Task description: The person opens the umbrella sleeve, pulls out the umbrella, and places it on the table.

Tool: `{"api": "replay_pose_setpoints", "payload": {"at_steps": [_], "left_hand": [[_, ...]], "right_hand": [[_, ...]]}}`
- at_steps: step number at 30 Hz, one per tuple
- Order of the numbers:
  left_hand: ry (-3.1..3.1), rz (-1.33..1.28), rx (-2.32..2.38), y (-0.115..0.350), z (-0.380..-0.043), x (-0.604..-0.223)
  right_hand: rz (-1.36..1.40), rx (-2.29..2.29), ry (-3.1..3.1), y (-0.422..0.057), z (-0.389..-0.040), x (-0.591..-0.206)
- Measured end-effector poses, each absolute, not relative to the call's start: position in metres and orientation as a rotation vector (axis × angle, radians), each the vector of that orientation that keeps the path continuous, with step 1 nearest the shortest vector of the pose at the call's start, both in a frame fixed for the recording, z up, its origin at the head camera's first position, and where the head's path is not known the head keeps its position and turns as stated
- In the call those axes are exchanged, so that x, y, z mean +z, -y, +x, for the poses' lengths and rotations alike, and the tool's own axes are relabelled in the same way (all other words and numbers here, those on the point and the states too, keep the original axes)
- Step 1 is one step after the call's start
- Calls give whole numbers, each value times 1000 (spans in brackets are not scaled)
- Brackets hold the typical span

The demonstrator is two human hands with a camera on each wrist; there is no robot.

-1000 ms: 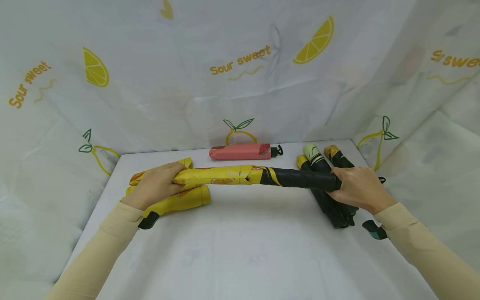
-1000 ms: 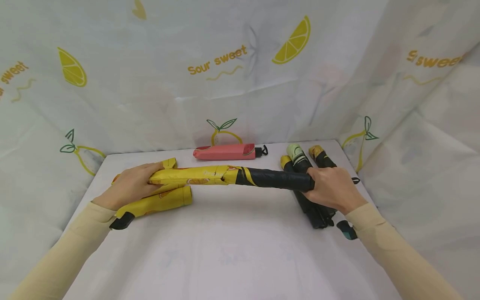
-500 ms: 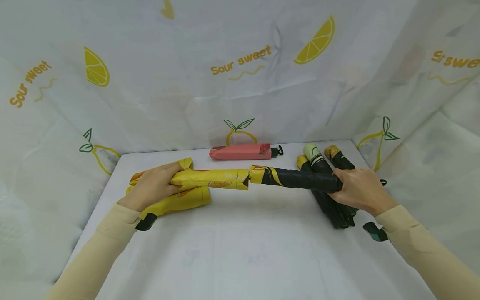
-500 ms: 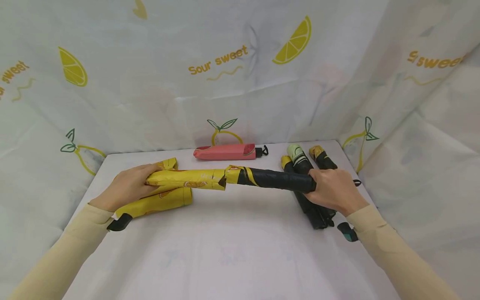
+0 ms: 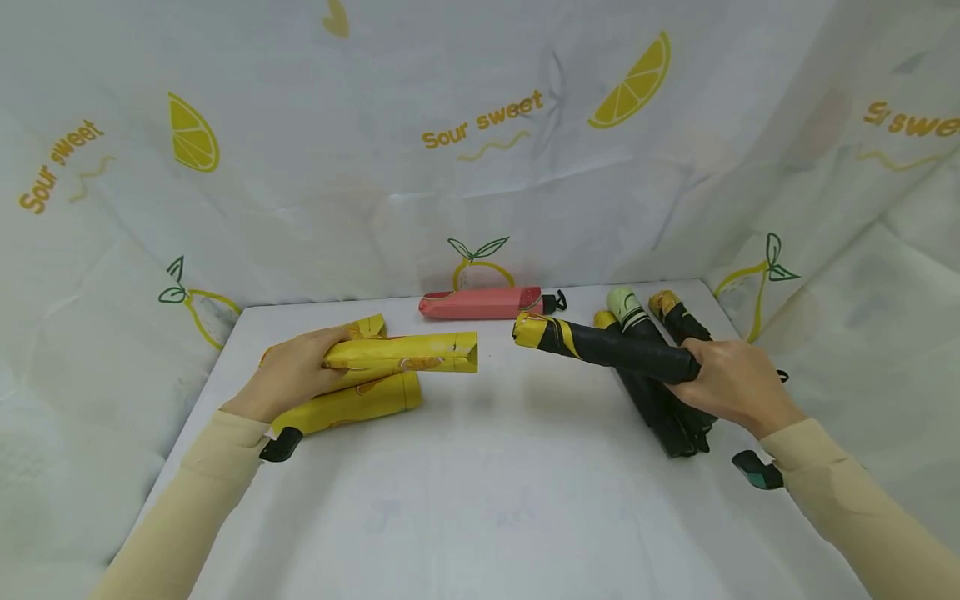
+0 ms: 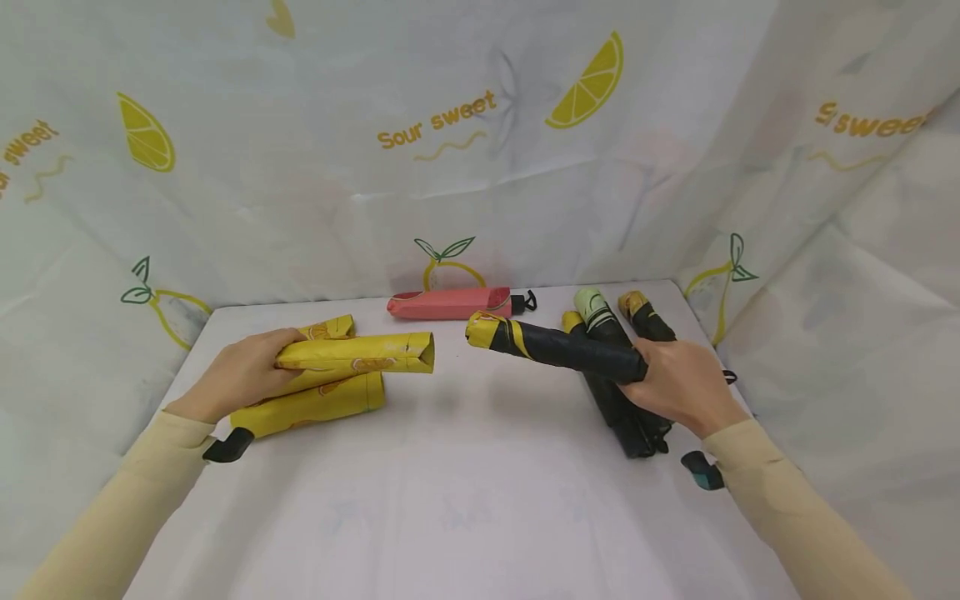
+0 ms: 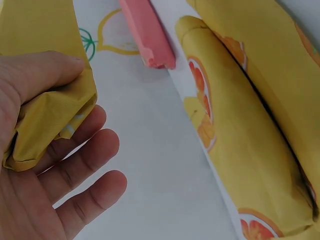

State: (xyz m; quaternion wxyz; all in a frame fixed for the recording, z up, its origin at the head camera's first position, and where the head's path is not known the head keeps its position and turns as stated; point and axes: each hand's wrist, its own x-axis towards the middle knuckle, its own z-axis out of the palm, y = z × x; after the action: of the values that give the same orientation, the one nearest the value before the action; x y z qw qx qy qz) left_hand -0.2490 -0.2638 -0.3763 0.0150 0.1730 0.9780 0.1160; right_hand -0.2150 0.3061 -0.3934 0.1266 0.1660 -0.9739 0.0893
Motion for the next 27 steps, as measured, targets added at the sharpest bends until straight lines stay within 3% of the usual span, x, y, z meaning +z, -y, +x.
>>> {"api": "replay_pose_setpoints", "payload": {"at_steps": [8,27], "left_hand": [[-3025,412,408,290,-251,-383],[-2932,141,466,341,-263,-411]], "right_hand": [[308,381,2888,-316,-208,-398],[-420,944,3161,-370,-202,-430]]}}
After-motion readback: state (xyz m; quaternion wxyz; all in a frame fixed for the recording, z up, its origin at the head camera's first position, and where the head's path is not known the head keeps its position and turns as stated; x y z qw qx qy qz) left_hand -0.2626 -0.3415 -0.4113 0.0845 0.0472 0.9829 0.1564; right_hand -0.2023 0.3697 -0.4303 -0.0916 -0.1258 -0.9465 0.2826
